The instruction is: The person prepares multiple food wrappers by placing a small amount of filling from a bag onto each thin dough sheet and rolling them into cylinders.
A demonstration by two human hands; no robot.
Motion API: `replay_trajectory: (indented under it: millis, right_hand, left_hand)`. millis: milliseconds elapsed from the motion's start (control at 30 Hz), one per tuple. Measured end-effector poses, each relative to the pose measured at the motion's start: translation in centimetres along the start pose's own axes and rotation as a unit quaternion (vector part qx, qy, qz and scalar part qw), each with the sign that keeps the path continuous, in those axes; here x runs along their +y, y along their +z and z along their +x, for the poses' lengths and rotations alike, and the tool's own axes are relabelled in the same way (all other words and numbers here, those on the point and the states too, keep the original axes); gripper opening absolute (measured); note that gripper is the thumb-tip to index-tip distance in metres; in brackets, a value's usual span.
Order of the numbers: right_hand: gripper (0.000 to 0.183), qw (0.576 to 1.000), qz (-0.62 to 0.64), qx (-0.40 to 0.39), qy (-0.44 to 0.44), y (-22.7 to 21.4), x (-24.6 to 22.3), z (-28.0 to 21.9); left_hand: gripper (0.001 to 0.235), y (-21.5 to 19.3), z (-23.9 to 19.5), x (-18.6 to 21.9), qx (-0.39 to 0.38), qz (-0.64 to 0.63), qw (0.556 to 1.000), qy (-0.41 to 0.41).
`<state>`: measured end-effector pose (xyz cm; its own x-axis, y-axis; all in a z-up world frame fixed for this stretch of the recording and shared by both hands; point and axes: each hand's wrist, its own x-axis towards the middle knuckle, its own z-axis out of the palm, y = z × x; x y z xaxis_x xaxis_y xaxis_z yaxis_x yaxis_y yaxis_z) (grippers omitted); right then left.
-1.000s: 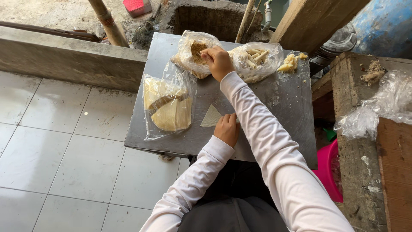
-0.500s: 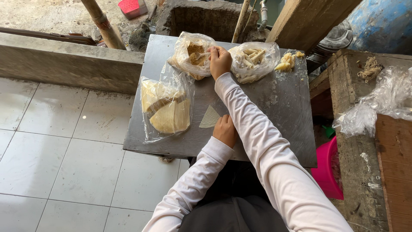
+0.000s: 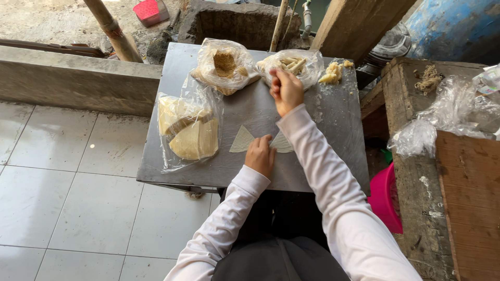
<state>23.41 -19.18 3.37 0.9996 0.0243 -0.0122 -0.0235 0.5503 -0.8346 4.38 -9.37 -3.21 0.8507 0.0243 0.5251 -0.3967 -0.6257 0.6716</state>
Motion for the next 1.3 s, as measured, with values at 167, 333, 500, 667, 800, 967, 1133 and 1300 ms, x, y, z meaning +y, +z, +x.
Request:
replay_trajectory:
  millis: [167,333,500,667,800,967,1133,1300]
  right_hand:
    - [0.023,0.997,-0.064,0.027,0.026,-7.1,-3.5,-7.4]
    - [0.023,0.985,-0.155,0.025,0.069,-13.2,-3.6,-12.5]
    - [0.024,0.975,-0.214,-0.008,0.051,-14.8,-2.5,-13.8]
    - [0.025,0.951,-0.305,-0.054,-0.006,-14.4,-2.5,-14.5]
    - [0.023,0.934,-0.341,-0.094,-0.047,-14.9,-3.3,-15.3]
    - [0.021,0.92,-0.372,-0.091,-0.087,-16.0,-4.8,-16.5]
    - [0.023,0.917,-0.373,-0.066,-0.126,-14.3,-7.2,-15.7]
    - [0.029,0.917,-0.312,-0.128,-0.214,-6.8,-7.0,-10.3]
  left_hand:
    - [0.038,-0.6,0.0,0.9,-0.032,0.036,0.997,-0.065]
    - [0.038,-0.2,0.1,1.3,-0.04,0.063,0.994,-0.083]
    - [0.038,0.6,0.0,2.0,-0.032,0.11,0.989,-0.092]
    - [0.041,0.9,0.3,1.9,-0.02,0.082,0.993,-0.085]
    - [0.042,0.9,0.5,2.1,-0.019,-0.006,0.994,-0.11]
    - [0.044,0.7,0.5,2.7,0.019,-0.071,0.995,-0.074]
    - [0.049,1.1,0.3,2.2,-0.001,-0.116,0.989,-0.094]
    - [0.048,1.0,0.2,2.2,-0.001,-0.15,0.985,-0.084]
